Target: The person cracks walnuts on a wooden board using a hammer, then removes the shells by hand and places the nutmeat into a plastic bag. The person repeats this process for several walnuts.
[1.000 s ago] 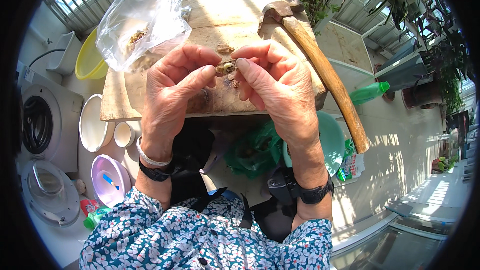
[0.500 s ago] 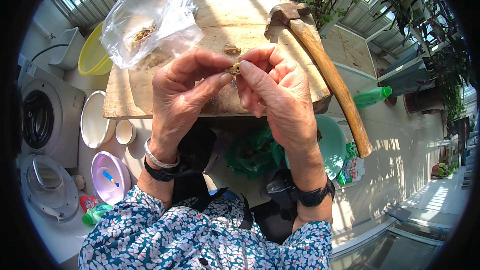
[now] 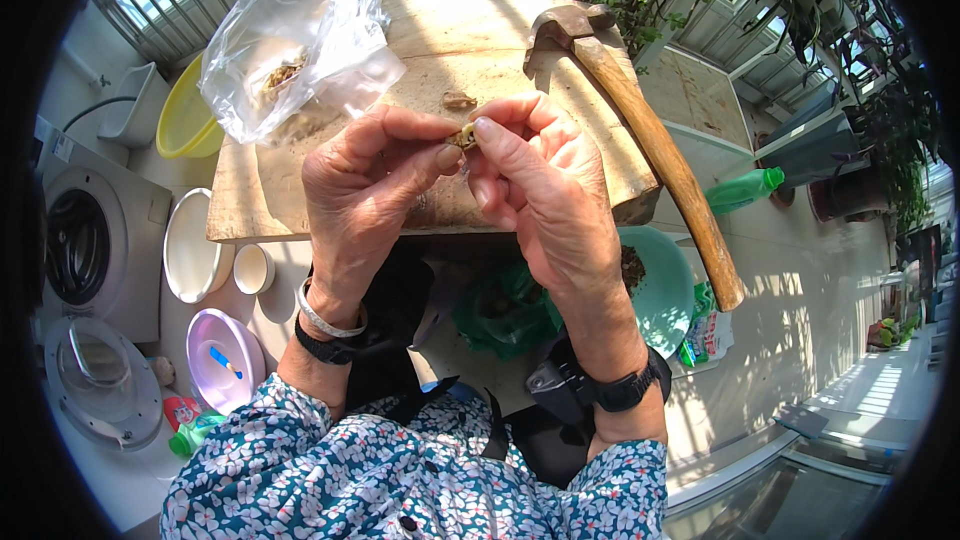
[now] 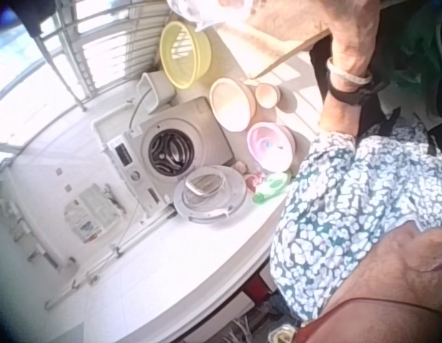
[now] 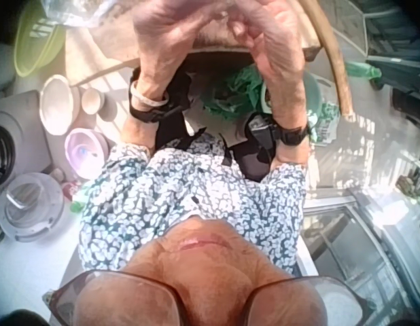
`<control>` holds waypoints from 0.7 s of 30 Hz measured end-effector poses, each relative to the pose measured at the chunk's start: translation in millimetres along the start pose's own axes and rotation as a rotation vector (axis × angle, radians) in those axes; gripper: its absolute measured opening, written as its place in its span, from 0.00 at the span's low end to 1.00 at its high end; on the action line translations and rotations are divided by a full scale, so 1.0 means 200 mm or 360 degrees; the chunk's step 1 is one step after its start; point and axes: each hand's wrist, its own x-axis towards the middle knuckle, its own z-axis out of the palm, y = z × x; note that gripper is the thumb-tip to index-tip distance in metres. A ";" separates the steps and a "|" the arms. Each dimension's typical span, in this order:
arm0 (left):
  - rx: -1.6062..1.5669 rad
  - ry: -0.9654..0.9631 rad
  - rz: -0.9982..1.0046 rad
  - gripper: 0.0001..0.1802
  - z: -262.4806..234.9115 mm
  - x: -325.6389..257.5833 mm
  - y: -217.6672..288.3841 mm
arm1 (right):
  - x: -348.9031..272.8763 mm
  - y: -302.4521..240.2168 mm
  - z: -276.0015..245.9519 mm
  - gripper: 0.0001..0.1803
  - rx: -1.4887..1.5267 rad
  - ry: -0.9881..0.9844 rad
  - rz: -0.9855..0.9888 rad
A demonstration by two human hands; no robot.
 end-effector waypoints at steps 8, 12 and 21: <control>0.0015 -0.0036 -0.0008 0.06 0.00 0.00 0.00 | -0.01 0.00 0.02 0.07 -0.0301 0.0013 -0.0209; -0.0094 -0.0039 -0.0018 0.06 -0.01 0.00 -0.01 | 0.00 0.00 0.01 0.08 -0.0240 -0.0045 -0.0171; -0.0115 -0.0074 -0.0042 0.08 -0.01 0.00 -0.01 | 0.00 -0.03 -0.01 0.09 -0.0186 -0.0057 -0.0193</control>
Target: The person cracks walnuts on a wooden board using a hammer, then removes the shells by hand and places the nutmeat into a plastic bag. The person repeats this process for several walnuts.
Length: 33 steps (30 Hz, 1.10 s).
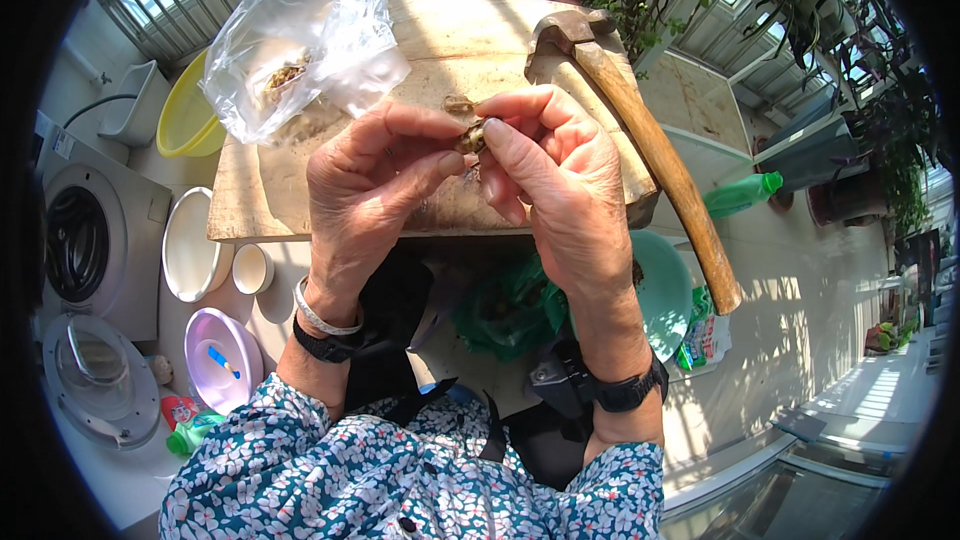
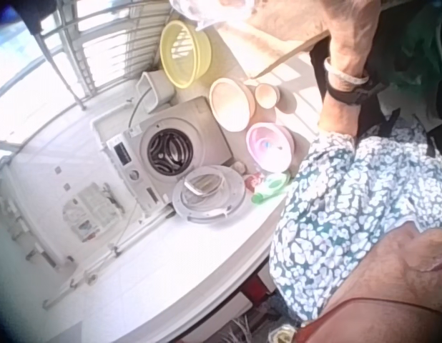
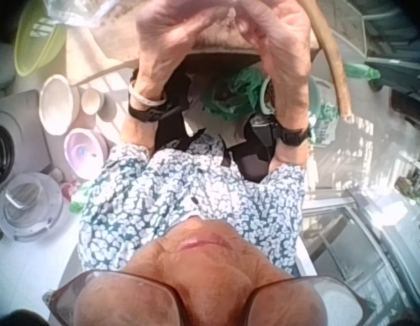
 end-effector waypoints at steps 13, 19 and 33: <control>0.0076 0.0071 0.0038 0.07 0.01 0.00 -0.02 | 0.00 0.01 0.03 0.17 -0.0014 -0.0005 0.0108; 0.0138 0.0044 0.0076 0.06 0.00 0.01 -0.03 | 0.01 0.03 0.04 0.14 -0.0101 0.0072 0.0022; 0.0154 0.0017 -0.0180 0.04 -0.01 0.02 0.02 | 0.01 0.03 0.01 0.14 -0.0003 -0.0005 0.0093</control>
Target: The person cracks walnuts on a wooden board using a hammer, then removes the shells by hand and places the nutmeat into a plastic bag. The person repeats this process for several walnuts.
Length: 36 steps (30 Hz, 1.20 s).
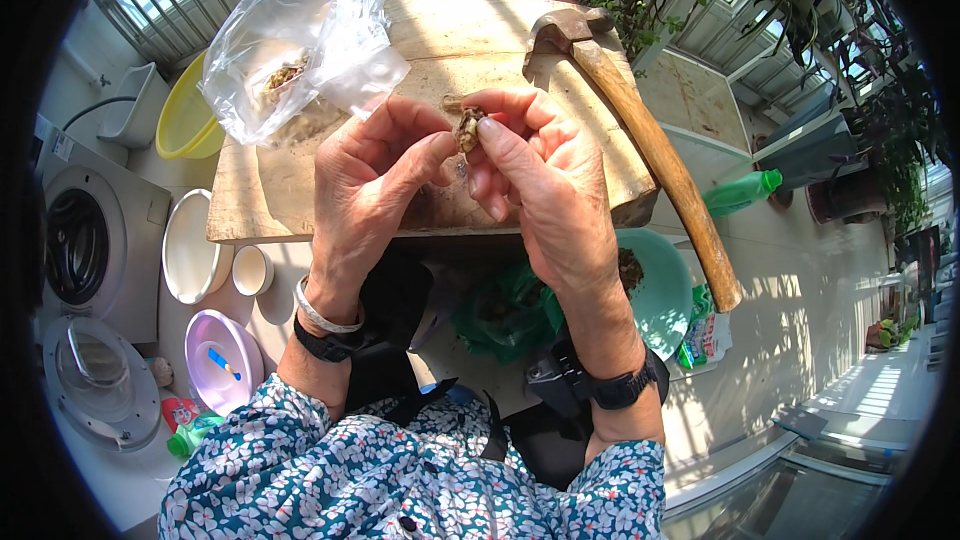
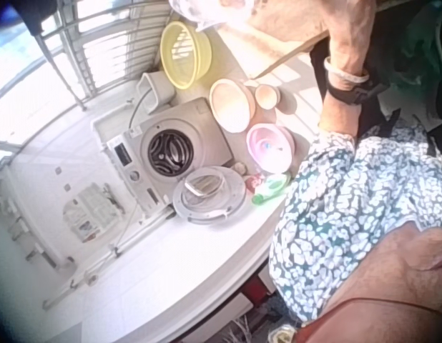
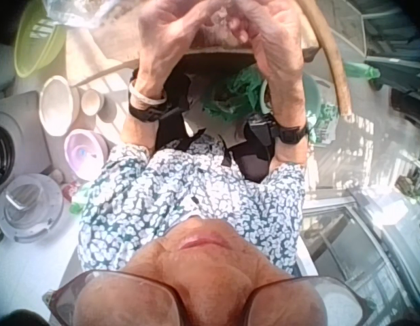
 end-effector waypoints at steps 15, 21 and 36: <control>-0.0335 -0.0214 -0.0200 0.10 -0.05 0.02 -0.02 | 0.00 0.00 0.01 0.12 -0.0272 0.0001 -0.0149; -0.0333 -0.0303 -0.0216 0.12 -0.06 0.03 -0.01 | -0.01 -0.01 0.02 0.12 -0.0365 0.0010 -0.0133; -0.0381 -0.0386 -0.0271 0.13 -0.07 0.03 -0.02 | 0.01 -0.02 -0.01 0.12 -0.0389 -0.0114 -0.0055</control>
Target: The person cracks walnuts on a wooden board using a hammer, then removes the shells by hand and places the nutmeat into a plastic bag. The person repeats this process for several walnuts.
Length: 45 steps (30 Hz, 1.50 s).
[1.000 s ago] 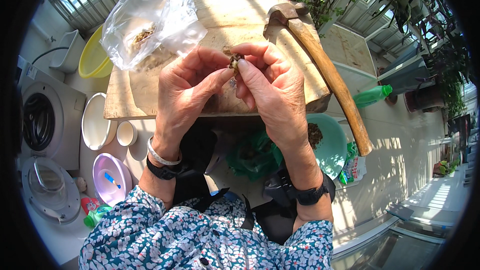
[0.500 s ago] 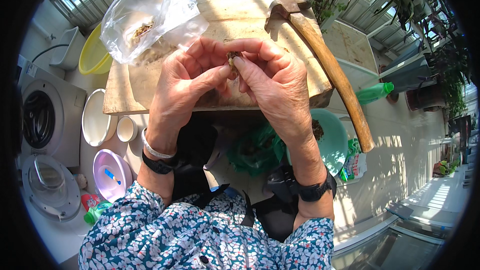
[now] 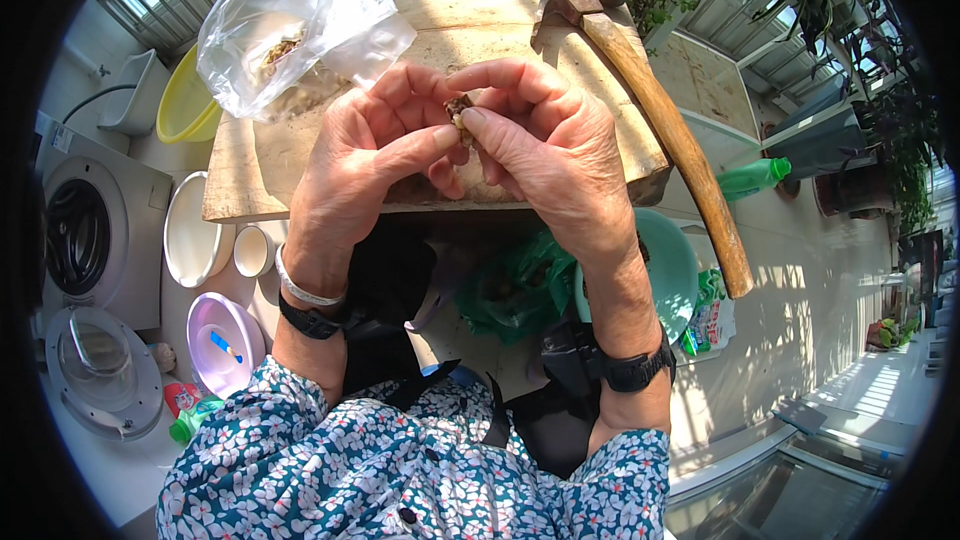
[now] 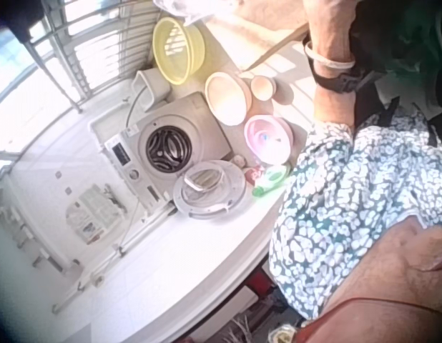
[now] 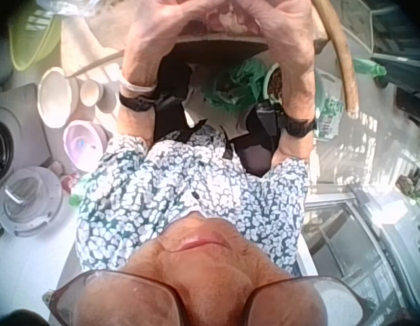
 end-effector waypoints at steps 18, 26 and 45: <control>0.0013 0.0100 -0.0075 0.10 0.02 0.00 0.02 | 0.02 0.04 0.01 0.08 0.0276 -0.0017 0.0085; -0.0007 0.0130 -0.0089 0.10 0.03 0.00 0.03 | 0.02 0.06 0.00 0.08 0.0399 0.0000 0.0071; 0.0033 0.0240 0.0075 0.08 0.04 0.00 0.01 | 0.01 0.05 0.05 0.13 0.0184 0.0110 -0.0020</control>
